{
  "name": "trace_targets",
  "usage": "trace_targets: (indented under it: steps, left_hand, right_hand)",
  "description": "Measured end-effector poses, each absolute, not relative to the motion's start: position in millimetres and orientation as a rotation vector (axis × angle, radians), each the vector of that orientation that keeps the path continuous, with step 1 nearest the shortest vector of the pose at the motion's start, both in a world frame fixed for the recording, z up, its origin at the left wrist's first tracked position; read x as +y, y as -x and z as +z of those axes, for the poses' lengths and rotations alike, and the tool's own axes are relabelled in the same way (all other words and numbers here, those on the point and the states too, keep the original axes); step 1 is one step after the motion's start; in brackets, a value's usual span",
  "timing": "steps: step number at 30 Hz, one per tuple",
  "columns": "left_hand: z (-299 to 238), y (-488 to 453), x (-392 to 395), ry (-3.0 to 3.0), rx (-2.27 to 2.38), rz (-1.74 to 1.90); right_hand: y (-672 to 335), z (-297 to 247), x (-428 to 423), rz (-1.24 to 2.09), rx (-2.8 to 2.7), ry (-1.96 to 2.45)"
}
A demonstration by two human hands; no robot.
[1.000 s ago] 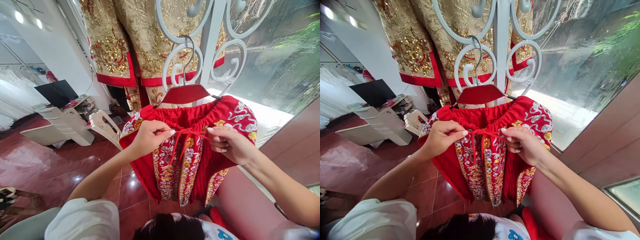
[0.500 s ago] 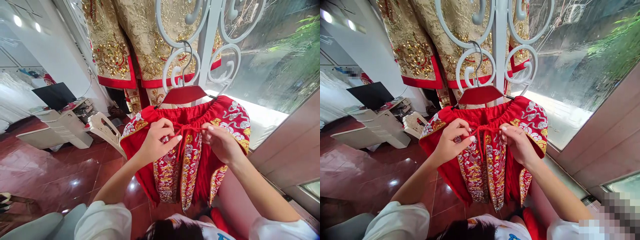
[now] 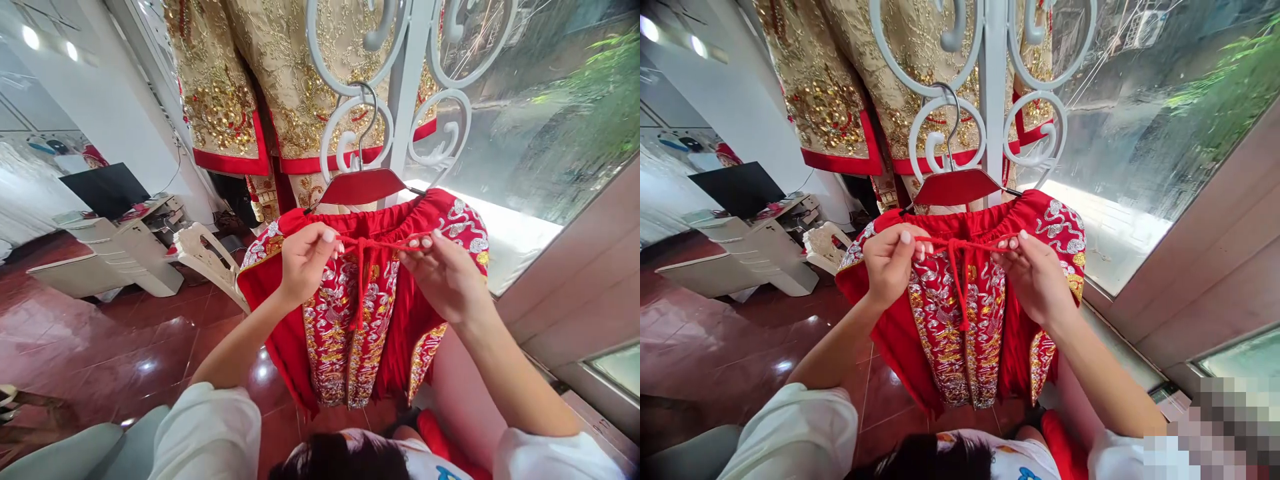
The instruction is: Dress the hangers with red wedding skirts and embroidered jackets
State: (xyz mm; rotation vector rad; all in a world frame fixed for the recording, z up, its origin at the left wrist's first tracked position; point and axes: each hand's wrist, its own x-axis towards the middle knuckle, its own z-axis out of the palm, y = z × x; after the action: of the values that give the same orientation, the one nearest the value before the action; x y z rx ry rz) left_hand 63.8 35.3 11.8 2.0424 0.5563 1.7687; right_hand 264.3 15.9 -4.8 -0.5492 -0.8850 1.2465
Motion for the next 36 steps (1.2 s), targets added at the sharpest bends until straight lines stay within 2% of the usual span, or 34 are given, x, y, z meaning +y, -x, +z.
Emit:
trace_targets:
  steps: [4, 6, 9, 12, 15, 19, 22, 28, 33, 36]
  left_hand:
    - [2, -64, 36, -1.740, 0.397, 1.639]
    - [1, -64, 34, -1.714, 0.381, 1.585]
    - [1, -65, 33, -1.761, 0.405, 1.567]
    - [3, -67, 34, -1.739, 0.458, 1.538]
    - [6, -69, 35, -1.632, 0.512, 1.513]
    - [9, -67, 37, -1.531, 0.530, 1.479]
    - [10, -64, 40, -1.455, 0.510, 1.455]
    - [10, -60, 42, -1.407, 0.477, 1.417]
    - [8, -60, 41, -1.409, 0.451, 1.406]
    - [7, -60, 42, -1.409, 0.434, 1.410]
  right_hand:
    - [-265, -15, 22, 1.224, -0.933, 0.573]
    - [-268, -17, 23, 1.098, -1.079, 0.667]
    - [-268, -15, 23, 0.427, -1.303, 0.874]
    - [-262, -7, 24, -0.288, -1.559, 0.852]
    - [-251, -1, 33, -0.532, -1.903, 0.673]
    - [-242, -7, 55, -0.655, -1.980, 0.626]
    - [-237, -16, 65, -0.611, -1.925, 0.608]
    - [-229, -14, 62, -0.086, -1.818, 0.619]
    - [-228, -4, 52, 0.432, -1.518, 0.639]
    - [-226, -1, 47, 0.549, -1.444, 0.629]
